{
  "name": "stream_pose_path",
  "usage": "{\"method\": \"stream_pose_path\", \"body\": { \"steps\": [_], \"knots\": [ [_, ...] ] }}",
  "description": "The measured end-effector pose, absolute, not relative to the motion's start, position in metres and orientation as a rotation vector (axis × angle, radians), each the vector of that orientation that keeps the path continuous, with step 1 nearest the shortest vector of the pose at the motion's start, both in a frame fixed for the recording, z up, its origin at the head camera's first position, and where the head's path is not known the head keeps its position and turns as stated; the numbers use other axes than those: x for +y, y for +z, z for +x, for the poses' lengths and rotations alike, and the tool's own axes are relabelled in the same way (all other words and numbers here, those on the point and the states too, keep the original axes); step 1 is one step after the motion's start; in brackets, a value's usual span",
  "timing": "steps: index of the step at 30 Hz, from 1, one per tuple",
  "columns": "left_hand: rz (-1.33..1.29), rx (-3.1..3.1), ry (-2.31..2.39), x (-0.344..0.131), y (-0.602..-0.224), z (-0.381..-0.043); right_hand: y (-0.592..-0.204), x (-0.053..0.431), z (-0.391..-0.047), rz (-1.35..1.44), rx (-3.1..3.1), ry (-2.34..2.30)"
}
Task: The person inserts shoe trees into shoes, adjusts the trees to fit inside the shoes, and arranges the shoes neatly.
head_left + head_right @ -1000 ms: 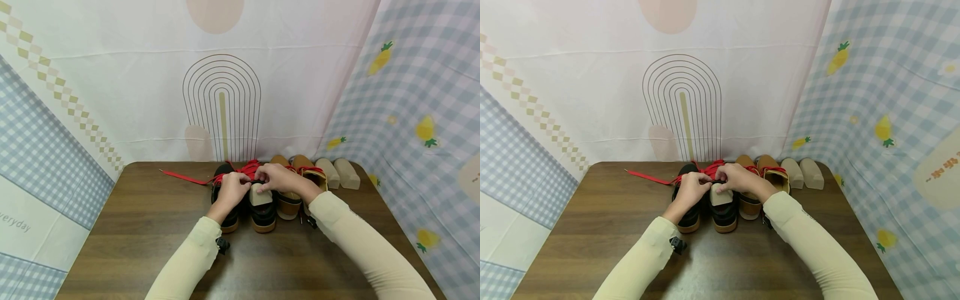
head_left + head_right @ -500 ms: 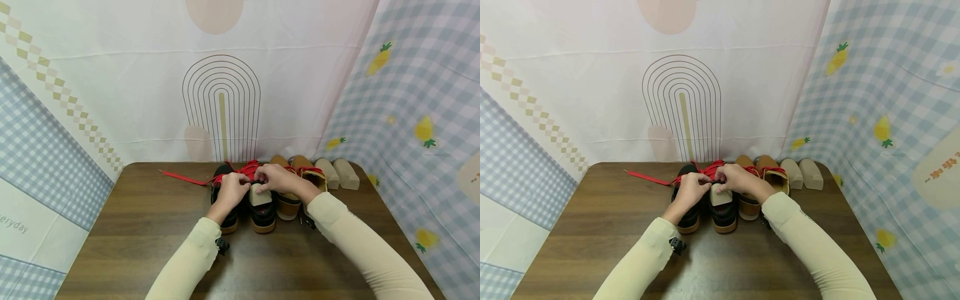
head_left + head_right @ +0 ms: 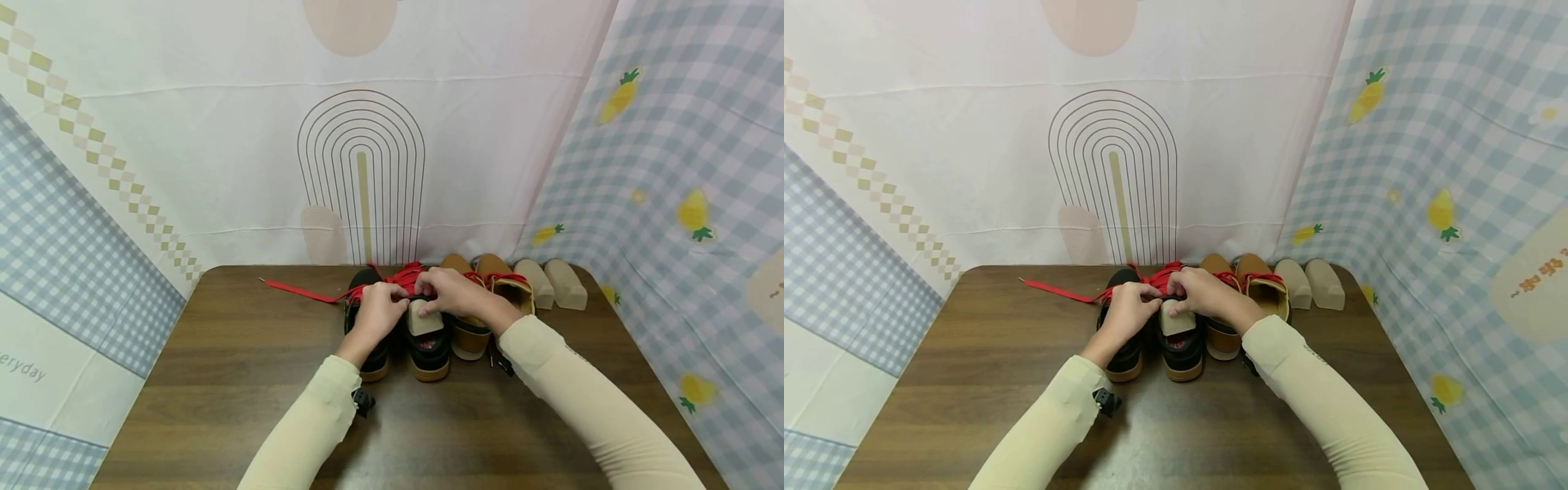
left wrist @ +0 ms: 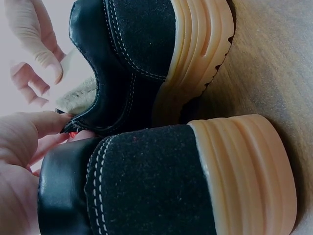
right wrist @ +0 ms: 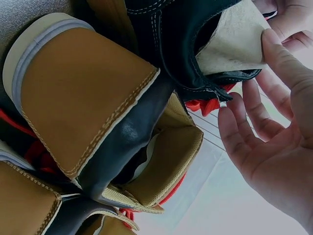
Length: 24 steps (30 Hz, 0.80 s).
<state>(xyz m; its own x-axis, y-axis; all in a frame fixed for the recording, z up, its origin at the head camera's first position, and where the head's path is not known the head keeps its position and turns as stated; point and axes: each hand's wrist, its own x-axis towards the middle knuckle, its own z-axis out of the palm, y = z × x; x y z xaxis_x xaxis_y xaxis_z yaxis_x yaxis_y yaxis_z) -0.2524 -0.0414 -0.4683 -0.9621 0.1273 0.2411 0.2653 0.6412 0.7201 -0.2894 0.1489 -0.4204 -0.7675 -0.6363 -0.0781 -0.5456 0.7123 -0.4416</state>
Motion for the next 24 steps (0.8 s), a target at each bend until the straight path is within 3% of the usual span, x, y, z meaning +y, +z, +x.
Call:
{"method": "stream_pose_path", "body": {
  "steps": [24],
  "knots": [
    [-0.318,-2.699,-1.196,-0.0400,-0.4668,-0.2516,-0.4274,0.1473,-0.2891,-0.982,2.742,-0.584]
  ]
}}
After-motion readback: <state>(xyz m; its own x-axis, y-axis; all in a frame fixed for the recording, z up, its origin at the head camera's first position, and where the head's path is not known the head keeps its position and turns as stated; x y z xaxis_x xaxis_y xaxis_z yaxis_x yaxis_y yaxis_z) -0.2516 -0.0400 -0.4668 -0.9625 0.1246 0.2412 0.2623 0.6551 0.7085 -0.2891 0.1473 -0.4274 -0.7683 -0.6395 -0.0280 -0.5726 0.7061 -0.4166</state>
